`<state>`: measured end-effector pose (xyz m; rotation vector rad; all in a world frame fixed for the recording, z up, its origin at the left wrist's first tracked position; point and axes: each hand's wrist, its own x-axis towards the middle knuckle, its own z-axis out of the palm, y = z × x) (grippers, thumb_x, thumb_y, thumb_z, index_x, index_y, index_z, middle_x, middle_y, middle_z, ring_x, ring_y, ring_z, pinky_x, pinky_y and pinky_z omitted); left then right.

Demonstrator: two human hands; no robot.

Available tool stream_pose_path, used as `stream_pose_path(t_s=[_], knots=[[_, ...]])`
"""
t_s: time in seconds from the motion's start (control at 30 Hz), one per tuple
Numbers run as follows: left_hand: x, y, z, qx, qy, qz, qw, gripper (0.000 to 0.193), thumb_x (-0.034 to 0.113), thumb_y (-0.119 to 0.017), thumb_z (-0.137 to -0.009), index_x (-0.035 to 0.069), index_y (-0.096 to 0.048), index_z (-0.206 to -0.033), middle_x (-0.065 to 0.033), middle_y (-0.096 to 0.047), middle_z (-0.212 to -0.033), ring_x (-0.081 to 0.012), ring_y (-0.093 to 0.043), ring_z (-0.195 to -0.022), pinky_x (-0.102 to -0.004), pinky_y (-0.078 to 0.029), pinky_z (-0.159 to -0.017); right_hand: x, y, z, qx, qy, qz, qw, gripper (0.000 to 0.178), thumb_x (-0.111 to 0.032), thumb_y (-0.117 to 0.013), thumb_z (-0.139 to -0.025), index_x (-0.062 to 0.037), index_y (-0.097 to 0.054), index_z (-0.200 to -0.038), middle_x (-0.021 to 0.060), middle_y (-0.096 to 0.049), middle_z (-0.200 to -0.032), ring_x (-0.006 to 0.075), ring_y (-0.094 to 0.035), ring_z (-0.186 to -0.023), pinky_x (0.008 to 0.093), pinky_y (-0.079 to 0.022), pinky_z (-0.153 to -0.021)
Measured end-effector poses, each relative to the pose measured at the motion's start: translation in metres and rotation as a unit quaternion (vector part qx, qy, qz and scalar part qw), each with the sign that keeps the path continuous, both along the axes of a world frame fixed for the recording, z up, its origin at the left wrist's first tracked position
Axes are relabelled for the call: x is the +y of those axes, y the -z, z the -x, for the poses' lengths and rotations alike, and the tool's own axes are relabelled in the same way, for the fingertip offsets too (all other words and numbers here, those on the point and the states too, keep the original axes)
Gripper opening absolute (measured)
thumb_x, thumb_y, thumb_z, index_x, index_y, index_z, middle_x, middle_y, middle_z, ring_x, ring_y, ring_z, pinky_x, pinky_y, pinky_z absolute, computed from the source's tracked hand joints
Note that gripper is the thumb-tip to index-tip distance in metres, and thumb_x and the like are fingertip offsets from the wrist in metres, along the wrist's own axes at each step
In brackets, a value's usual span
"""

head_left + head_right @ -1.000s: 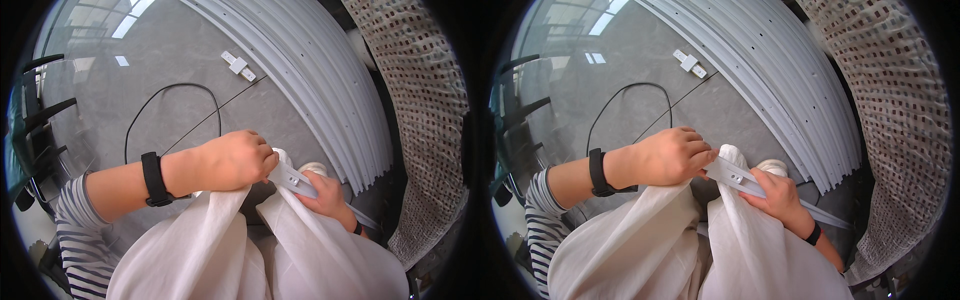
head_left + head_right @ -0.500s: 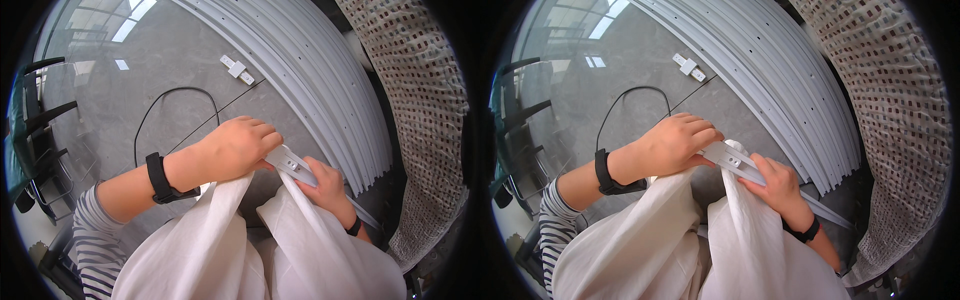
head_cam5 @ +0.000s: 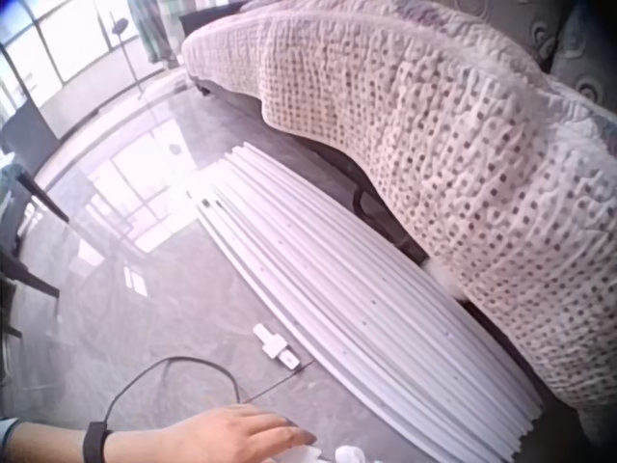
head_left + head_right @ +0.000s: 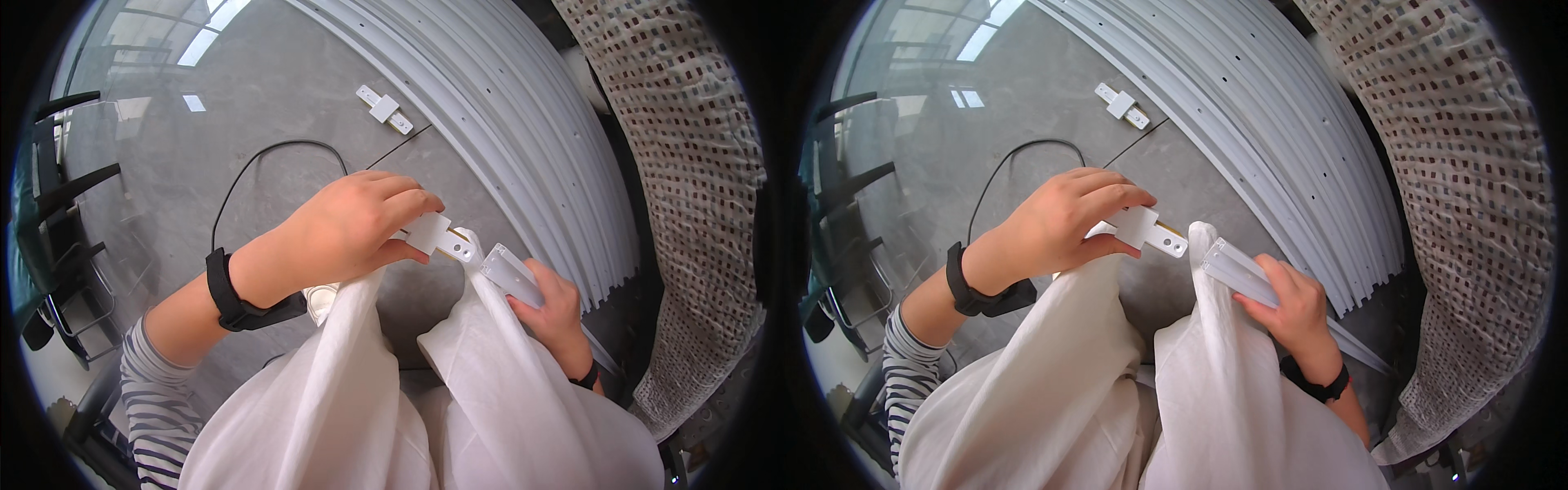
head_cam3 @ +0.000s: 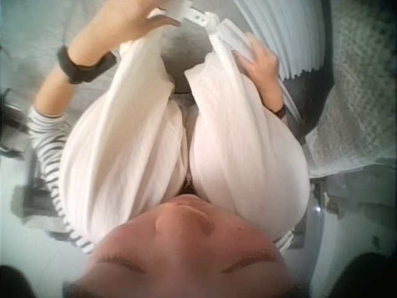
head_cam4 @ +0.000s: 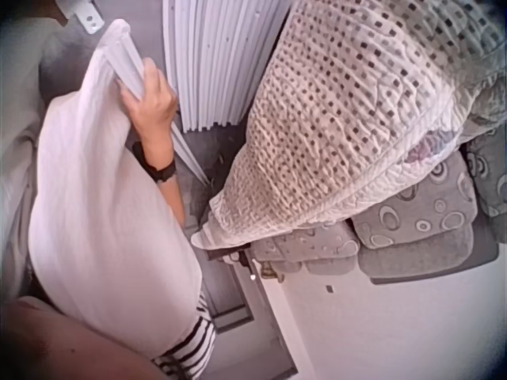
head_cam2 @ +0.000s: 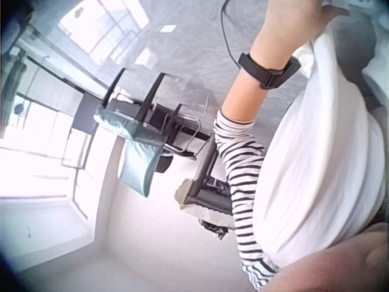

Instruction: The person sits on the floor and assembles furniture components by inserting copper wires into white plastic channels and attaching white plastic brackets. The person handles multiple long white plastic pieces and small white brackets, organizing them on the floor and a nearby sofa.

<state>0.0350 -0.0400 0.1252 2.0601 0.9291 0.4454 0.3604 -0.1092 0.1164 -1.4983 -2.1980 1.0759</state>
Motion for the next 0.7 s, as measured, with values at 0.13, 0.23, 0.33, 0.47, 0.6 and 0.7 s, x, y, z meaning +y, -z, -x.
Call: stream_pose_path(t_s=[0.13,0.23,0.33,0.47,0.6,0.7], knots=[[-0.003,0.004,-0.011,-0.004,-0.008,-0.002,1.0,0.05,0.021,-0.084,-0.074,0.006,-0.063,-0.116,-0.0086,-0.066,-0.098,-0.0282,-0.064,-0.086,-0.0382,-0.052,-0.076,0.002,0.006,0.004,0.022,-0.006,0.009,1.0,0.048,-0.015,-0.086,-0.07,-0.0034,-0.064,-0.11,0.0137,-0.068,-0.085,0.0325,-0.068,-0.07,0.0376,-0.053,-0.06],[-0.003,0.005,-0.013,0.002,0.002,-0.005,1.0,0.049,0.021,-0.084,-0.074,0.005,-0.063,-0.117,-0.0089,-0.066,-0.097,-0.0287,-0.064,-0.085,-0.0384,-0.052,-0.076,0.004,0.005,0.01,0.023,-0.016,0.01,1.0,0.049,-0.017,-0.086,-0.071,-0.0036,-0.064,-0.112,0.0143,-0.067,-0.085,0.0327,-0.068,-0.069,0.0376,-0.053,-0.059],[-0.001,0.004,-0.013,0.004,0.017,-0.002,1.0,0.05,0.02,-0.084,-0.074,0.004,-0.063,-0.117,-0.0096,-0.067,-0.097,-0.0296,-0.065,-0.085,-0.0388,-0.053,-0.076,0.005,0.004,0.013,0.024,-0.018,0.016,0.999,0.05,-0.018,-0.087,-0.072,-0.0038,-0.063,-0.114,0.0145,-0.067,-0.084,0.0327,-0.067,-0.069,0.0379,-0.054,-0.059],[-0.001,0.003,-0.013,0.003,0.022,-0.005,1.0,0.051,0.019,-0.084,-0.072,0.003,-0.063,-0.116,-0.0109,-0.068,-0.097,-0.0306,-0.065,-0.086,-0.0395,-0.053,-0.077,0.005,0.004,0.015,0.022,-0.026,0.024,0.999,0.052,-0.02,-0.086,-0.072,-0.0039,-0.062,-0.116,0.0148,-0.067,-0.084,0.0327,-0.067,-0.068,0.0385,-0.054,-0.059],[0.001,0.002,-0.013,0.022,0.033,-0.011,0.999,0.052,0.019,-0.085,-0.071,0.002,-0.063,-0.115,-0.012,-0.068,-0.099,-0.0316,-0.066,-0.088,-0.0402,-0.054,-0.079,0.008,0.005,0.016,0.018,-0.036,0.03,0.999,0.053,-0.022,-0.086,-0.073,-0.0041,-0.062,-0.116,0.0146,-0.068,-0.085,0.0328,-0.067,-0.069,0.0388,-0.053,-0.059],[0.002,-0.001,-0.013,0.033,0.036,-0.025,0.998,0.053,0.018,-0.085,-0.07,0.002,-0.063,-0.115,-0.0125,-0.069,-0.1,-0.0318,-0.066,-0.09,-0.0404,-0.054,-0.079,0.007,0.005,0.017,0.015,-0.037,0.033,0.999,0.053,-0.023,-0.086,-0.073,-0.0044,-0.062,-0.117,0.0143,-0.068,-0.085,0.0329,-0.067,-0.069,0.039,-0.053,-0.059]])
